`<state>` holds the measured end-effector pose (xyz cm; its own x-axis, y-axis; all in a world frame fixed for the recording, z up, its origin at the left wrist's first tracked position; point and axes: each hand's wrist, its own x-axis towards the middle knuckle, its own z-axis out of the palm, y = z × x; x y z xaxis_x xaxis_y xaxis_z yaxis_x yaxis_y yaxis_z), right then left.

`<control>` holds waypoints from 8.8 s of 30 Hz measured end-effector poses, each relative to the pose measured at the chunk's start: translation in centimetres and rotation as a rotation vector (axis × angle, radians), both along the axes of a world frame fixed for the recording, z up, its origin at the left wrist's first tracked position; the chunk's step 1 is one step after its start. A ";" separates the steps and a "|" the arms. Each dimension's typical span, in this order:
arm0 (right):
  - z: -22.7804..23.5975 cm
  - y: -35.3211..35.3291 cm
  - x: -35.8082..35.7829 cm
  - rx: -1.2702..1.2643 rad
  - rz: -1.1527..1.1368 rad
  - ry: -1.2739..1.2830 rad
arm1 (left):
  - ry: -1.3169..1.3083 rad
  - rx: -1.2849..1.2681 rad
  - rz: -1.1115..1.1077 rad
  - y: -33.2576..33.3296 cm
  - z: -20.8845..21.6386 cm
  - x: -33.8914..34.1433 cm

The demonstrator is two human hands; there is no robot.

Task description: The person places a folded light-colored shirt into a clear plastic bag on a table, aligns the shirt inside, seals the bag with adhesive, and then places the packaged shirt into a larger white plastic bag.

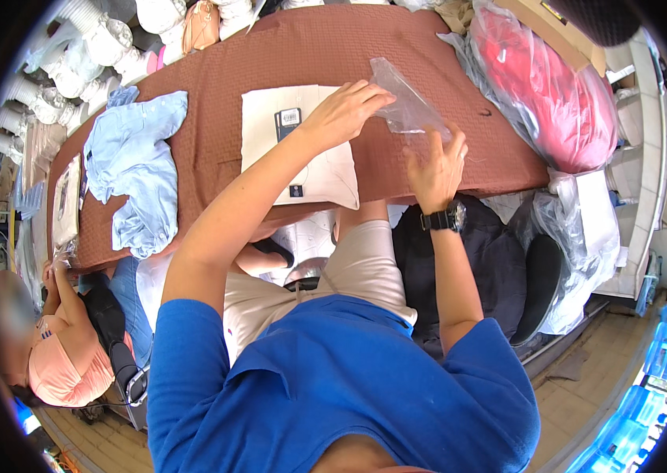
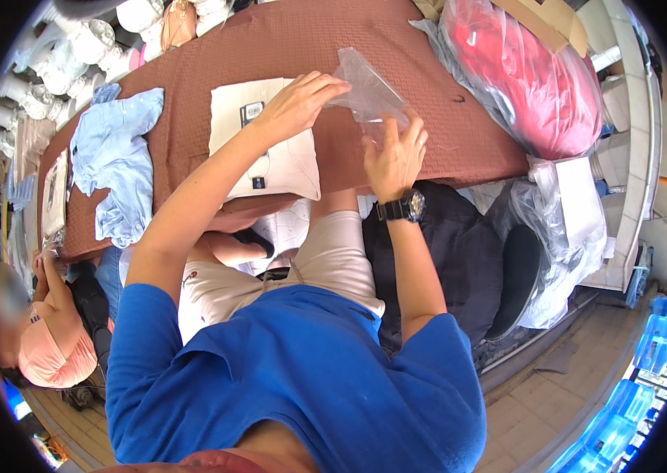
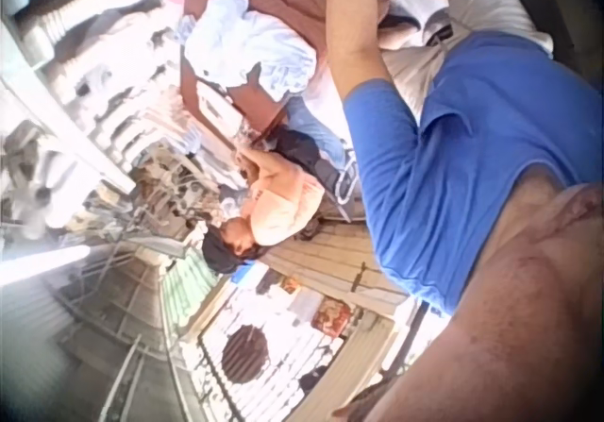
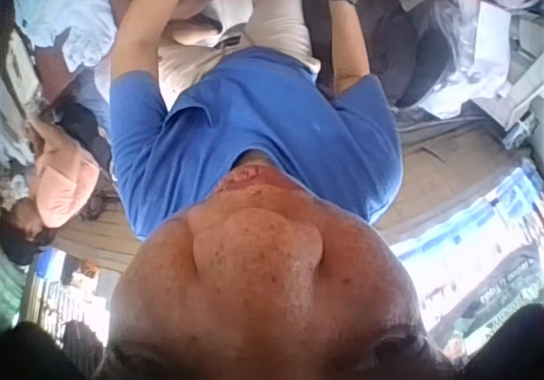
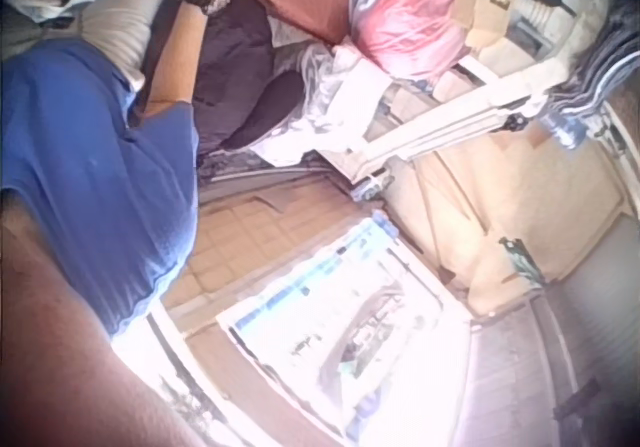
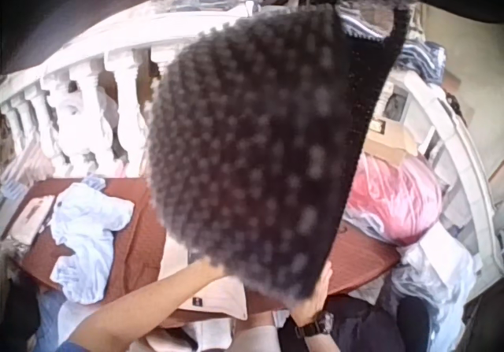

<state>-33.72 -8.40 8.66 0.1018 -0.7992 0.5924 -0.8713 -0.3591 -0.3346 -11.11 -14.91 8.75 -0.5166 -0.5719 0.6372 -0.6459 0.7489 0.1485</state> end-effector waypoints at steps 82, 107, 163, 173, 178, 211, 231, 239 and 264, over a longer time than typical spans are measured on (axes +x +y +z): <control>-7.0 -12.0 11.8 1.088 0.668 -1.430 | -0.145 0.208 0.436 2.8 -2.5 16.3; -7.0 -14.3 15.9 1.041 0.652 -1.171 | -0.423 0.114 0.457 -3.5 -2.0 8.0; -9.5 -8.7 13.7 0.649 0.112 -0.554 | -0.277 0.199 0.177 2.2 -4.0 8.8; -10.5 -8.8 13.5 0.592 0.096 -0.851 | -0.177 0.232 0.211 3.2 -4.0 8.0; -10.5 -8.9 15.5 0.466 0.082 -0.908 | -0.179 0.280 0.203 3.3 -3.4 7.4; -5.2 -10.4 15.6 0.050 0.593 0.155 | -0.052 0.018 0.467 5.7 -5.0 16.5; -9.5 -2.1 19.0 0.178 0.750 -0.003 | 0.385 0.149 0.423 7.4 -4.3 16.7; -9.5 -1.7 19.1 0.099 0.734 -0.027 | 0.489 0.057 0.578 9.2 -7.4 16.9; -8.1 0.3 8.7 0.863 0.334 -0.457 | 1.847 1.293 0.223 16.9 -7.3 11.6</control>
